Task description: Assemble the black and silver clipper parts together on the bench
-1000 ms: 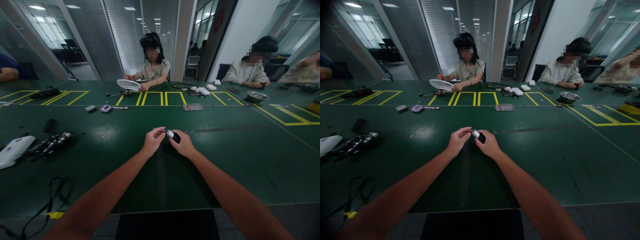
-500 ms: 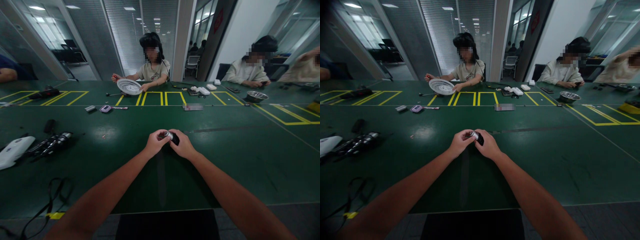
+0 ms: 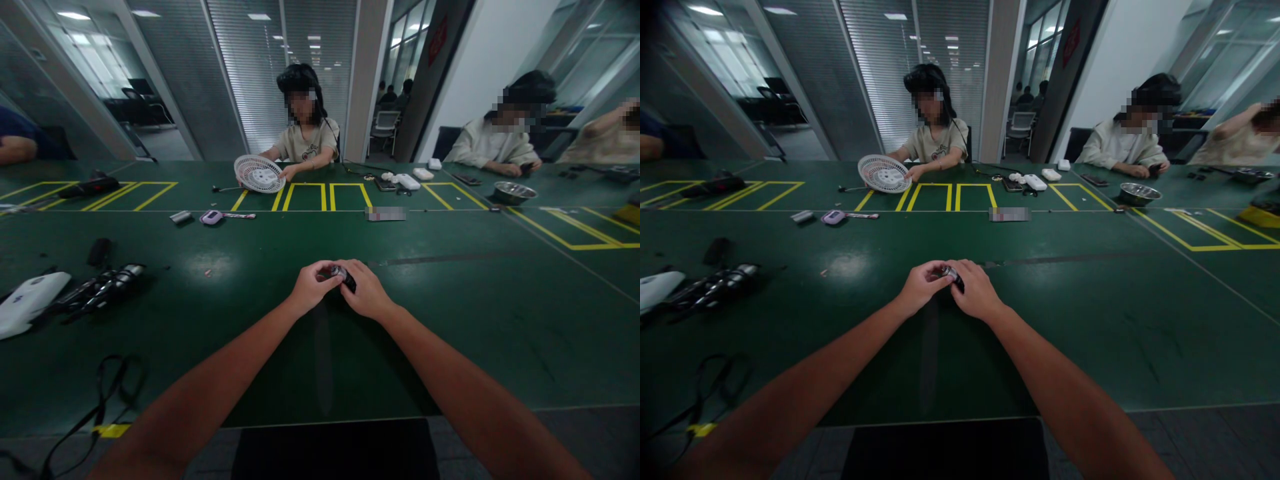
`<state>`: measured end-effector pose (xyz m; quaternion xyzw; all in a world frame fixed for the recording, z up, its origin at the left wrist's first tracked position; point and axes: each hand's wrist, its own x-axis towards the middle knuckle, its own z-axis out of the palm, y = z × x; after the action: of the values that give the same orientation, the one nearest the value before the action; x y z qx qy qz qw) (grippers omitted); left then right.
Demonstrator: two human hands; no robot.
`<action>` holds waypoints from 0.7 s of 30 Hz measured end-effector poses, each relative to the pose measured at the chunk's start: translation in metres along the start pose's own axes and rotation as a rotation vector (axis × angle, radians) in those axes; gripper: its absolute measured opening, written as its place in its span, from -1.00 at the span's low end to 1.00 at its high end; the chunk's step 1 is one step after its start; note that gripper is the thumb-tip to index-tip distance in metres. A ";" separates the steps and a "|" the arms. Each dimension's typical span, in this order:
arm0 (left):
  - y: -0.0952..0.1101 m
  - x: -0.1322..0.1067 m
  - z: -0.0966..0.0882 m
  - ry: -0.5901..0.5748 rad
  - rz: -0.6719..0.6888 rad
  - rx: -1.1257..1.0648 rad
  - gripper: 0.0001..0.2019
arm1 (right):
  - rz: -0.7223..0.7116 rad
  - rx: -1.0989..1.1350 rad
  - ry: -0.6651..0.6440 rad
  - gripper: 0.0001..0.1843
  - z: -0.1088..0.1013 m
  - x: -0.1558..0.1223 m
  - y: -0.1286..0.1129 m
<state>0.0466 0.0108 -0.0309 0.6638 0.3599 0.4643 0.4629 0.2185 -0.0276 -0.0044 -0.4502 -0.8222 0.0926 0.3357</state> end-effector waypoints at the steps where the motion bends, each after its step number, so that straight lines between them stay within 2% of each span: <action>1: 0.000 0.000 0.000 -0.006 -0.007 -0.001 -0.65 | 0.000 -0.008 -0.007 -0.47 0.000 0.000 0.000; 5: -0.001 0.002 -0.001 -0.006 -0.031 0.002 -0.65 | -0.005 -0.040 -0.034 -0.46 -0.001 0.000 0.001; 9: 0.000 0.004 -0.007 0.111 -0.025 0.070 -0.66 | 0.006 -0.078 -0.035 -0.55 -0.002 0.001 0.000; 13: 0.000 0.005 -0.014 0.192 0.052 0.236 -0.72 | 0.017 -0.115 -0.040 -0.65 -0.002 0.002 -0.002; 17: -0.001 0.004 -0.017 0.182 0.137 0.379 -0.79 | 0.038 -0.078 -0.012 -0.67 -0.001 0.002 0.000; 21: 0.002 0.002 -0.016 0.129 0.222 0.458 -0.81 | 0.084 0.053 0.120 -0.69 -0.003 0.004 0.008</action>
<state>0.0324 0.0168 -0.0265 0.7556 0.4094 0.4601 0.2232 0.2239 -0.0203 -0.0041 -0.4802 -0.7781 0.1013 0.3921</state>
